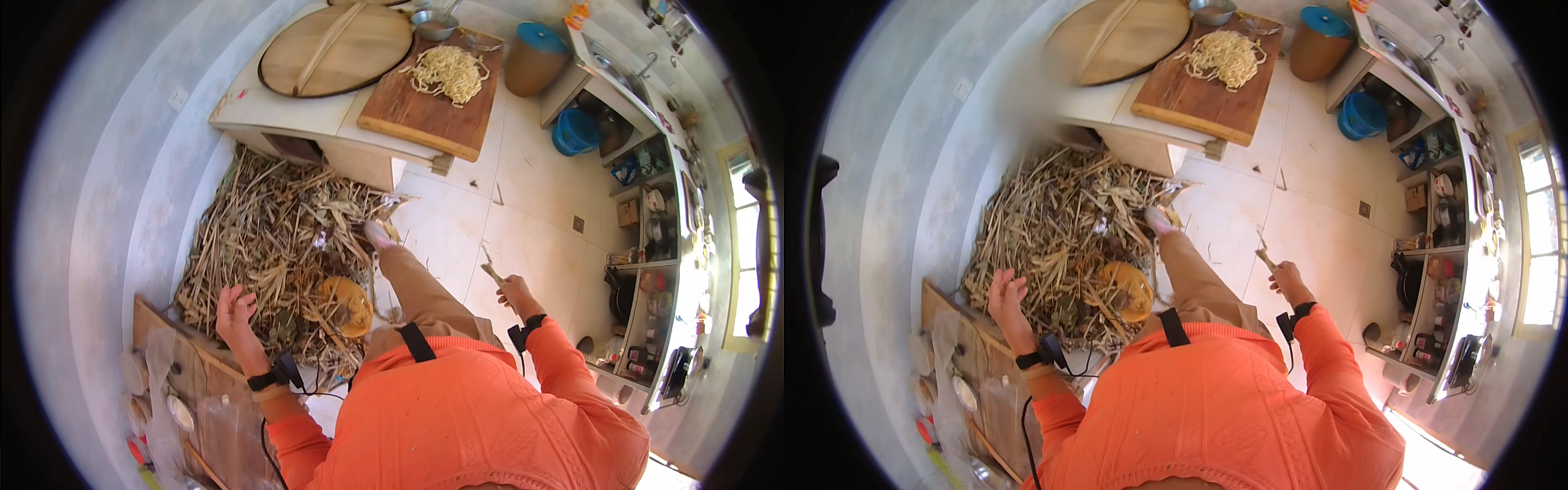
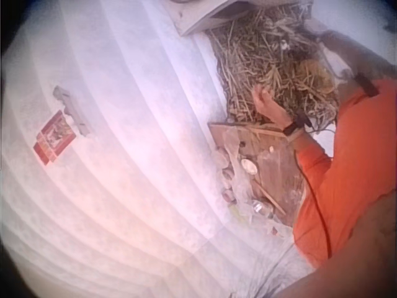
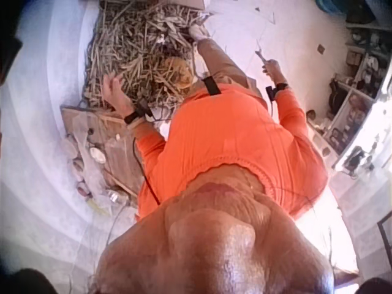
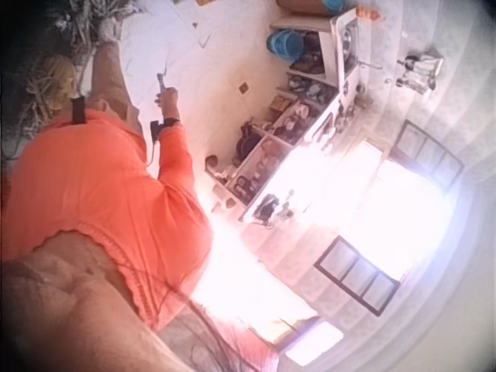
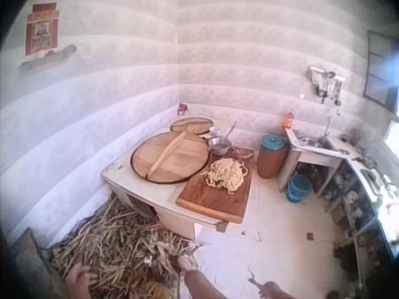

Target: The person uses chopsticks to transfer noodles from a wooden board into a bowl, then adds a red sauce and a vegetable mixture from other bowls. The person mixes the ingredients in the bowl and holds the finished dish.

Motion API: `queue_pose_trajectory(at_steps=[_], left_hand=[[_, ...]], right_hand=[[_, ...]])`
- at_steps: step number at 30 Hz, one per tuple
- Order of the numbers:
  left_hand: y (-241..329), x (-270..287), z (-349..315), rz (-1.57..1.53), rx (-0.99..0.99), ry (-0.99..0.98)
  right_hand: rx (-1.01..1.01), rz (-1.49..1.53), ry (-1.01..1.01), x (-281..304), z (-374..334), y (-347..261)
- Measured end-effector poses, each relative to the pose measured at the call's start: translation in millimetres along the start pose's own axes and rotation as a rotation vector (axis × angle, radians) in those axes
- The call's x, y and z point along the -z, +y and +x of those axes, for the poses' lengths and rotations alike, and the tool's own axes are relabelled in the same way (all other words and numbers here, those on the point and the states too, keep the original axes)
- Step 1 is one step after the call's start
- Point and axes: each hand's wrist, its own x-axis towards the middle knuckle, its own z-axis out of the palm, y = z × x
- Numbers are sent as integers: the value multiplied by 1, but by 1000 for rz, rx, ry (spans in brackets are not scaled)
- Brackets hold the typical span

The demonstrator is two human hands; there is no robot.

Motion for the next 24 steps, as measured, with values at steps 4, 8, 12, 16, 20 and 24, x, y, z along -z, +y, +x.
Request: queue_pose_trajectory(at_steps=[4, 8, 12, 16, 20, 24], left_hand=[[9, 4, 8, -13, -44, 26], [26, 56, 20, -3, -237, 204], [60, 117, -5, 297, -558, 579], [65, 53, -17, 72, -381, 722], [53, -124, -22, -18, -239, 335], [64, -306, -58, -1, -135, -166]], right_hand=[[235, -356, -200, -49, 6, -110], [778, -105, -912, -107, -51, -221], [1096, -95, -861, -114, -93, -269], [999, -200, -772, -44, -55, -245], [702, -18, -516, 57, 11, -168], [437, 187, -191, 171, 52, -78]])
